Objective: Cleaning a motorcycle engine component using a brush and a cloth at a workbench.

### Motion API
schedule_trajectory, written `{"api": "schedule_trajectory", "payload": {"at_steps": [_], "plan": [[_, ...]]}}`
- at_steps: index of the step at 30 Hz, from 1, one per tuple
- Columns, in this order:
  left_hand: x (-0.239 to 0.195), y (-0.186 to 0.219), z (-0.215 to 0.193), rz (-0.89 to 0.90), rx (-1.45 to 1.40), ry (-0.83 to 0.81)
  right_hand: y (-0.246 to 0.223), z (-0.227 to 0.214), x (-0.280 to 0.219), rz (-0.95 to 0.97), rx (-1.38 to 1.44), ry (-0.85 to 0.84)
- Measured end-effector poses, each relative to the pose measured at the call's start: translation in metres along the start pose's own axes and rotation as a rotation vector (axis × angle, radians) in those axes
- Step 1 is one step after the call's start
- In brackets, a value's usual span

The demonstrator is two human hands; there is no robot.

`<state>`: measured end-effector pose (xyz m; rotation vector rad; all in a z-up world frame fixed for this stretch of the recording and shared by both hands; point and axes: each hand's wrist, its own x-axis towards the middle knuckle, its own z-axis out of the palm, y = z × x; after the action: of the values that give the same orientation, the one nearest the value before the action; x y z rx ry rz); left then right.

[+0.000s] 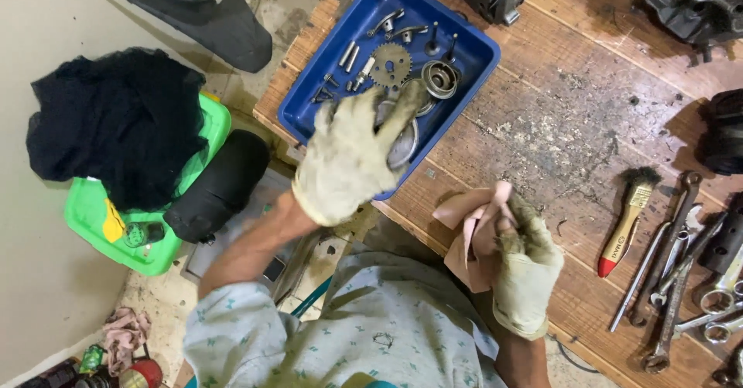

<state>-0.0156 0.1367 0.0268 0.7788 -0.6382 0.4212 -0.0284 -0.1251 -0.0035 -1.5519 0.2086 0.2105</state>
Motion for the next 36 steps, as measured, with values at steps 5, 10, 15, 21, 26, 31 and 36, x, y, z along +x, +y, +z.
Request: {"api": "schedule_trajectory", "payload": {"at_steps": [5, 10, 15, 21, 26, 31, 36], "plan": [[0.02, 0.019, 0.076, -0.651, 0.684, 0.133, -0.109, 0.043, -0.003, 0.228, 1.558, -0.98], [-0.028, -0.062, 0.096, -0.654, -0.095, 0.545, -0.036, 0.027, -0.001, -0.342, 0.136, -0.049], [-0.03, -0.077, 0.104, -0.74, -0.149, 0.529, -0.084, 0.032, 0.005, -0.811, -0.078, 0.02], [-0.027, -0.083, 0.101, -0.768, -0.187, 0.554, 0.012, 0.022, -0.004, -0.908, -0.133, 0.251], [-0.03, -0.084, 0.093, -0.814, -0.215, 0.619, -0.021, 0.017, 0.015, -1.125, -0.321, -0.059], [-0.034, -0.08, 0.094, -0.844, -0.227, 0.641, -0.076, 0.017, 0.029, -0.567, -0.075, 0.054], [-0.043, -0.078, 0.087, -0.879, -0.244, 0.7, -0.058, -0.023, 0.04, -0.056, 0.647, -0.068]]}}
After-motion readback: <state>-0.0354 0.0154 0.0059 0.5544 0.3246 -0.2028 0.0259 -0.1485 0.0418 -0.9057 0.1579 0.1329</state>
